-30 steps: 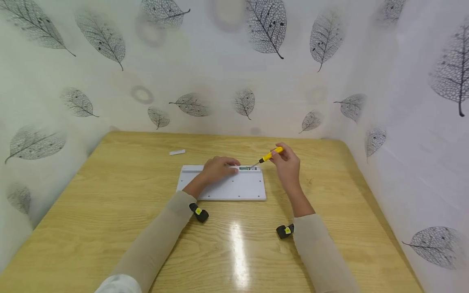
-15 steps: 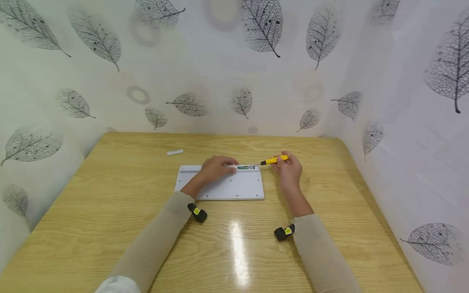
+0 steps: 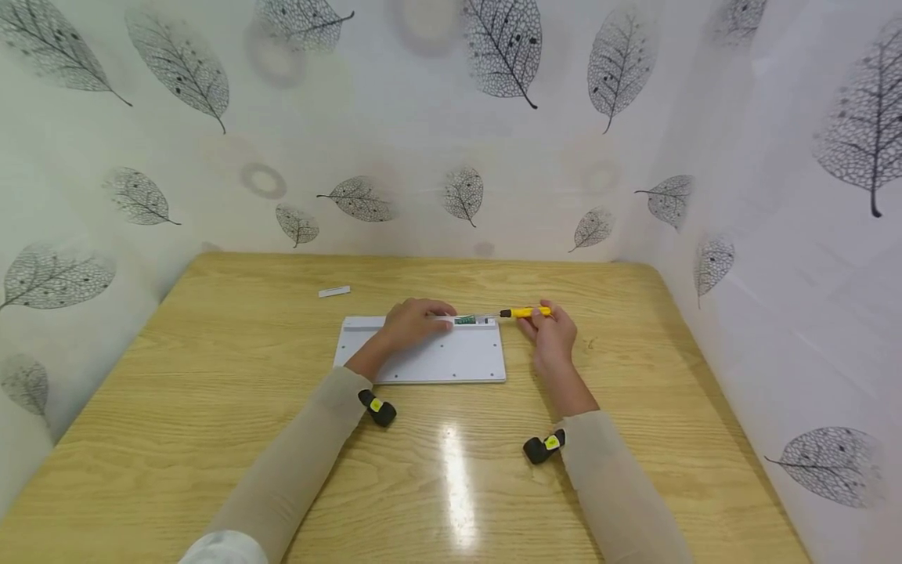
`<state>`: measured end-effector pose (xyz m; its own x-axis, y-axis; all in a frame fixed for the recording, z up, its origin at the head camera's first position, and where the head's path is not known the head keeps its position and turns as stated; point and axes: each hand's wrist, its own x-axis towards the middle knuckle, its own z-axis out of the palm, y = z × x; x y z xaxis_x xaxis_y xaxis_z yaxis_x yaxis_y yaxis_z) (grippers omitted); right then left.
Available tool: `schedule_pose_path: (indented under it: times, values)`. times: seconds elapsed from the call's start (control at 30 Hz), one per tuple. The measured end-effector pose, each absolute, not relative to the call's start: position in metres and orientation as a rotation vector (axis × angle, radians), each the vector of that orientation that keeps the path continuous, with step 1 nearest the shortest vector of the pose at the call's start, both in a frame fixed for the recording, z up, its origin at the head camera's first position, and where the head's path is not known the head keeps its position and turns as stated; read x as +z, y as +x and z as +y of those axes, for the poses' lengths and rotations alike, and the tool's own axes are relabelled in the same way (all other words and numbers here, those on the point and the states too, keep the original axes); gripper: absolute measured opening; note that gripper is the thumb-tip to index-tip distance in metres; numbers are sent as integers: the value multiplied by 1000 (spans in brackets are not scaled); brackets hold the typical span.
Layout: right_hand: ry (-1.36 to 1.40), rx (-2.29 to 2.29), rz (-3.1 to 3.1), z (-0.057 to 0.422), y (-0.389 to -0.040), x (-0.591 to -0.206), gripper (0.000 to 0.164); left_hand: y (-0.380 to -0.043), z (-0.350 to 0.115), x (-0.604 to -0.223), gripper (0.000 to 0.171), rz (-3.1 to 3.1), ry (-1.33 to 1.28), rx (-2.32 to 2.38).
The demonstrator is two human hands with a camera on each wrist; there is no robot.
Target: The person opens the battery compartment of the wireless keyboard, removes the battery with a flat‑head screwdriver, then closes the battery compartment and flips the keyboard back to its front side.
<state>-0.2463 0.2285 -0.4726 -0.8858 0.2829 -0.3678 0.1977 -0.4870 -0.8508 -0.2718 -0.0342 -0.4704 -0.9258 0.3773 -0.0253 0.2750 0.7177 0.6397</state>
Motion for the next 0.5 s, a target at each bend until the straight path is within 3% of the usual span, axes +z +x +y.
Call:
schedule_pose_path:
  times: [0.5]
  values:
    - [-746, 2581, -1489, 227, -245, -467, 48, -272, -34, -470, 29, 2766, 519, 1000]
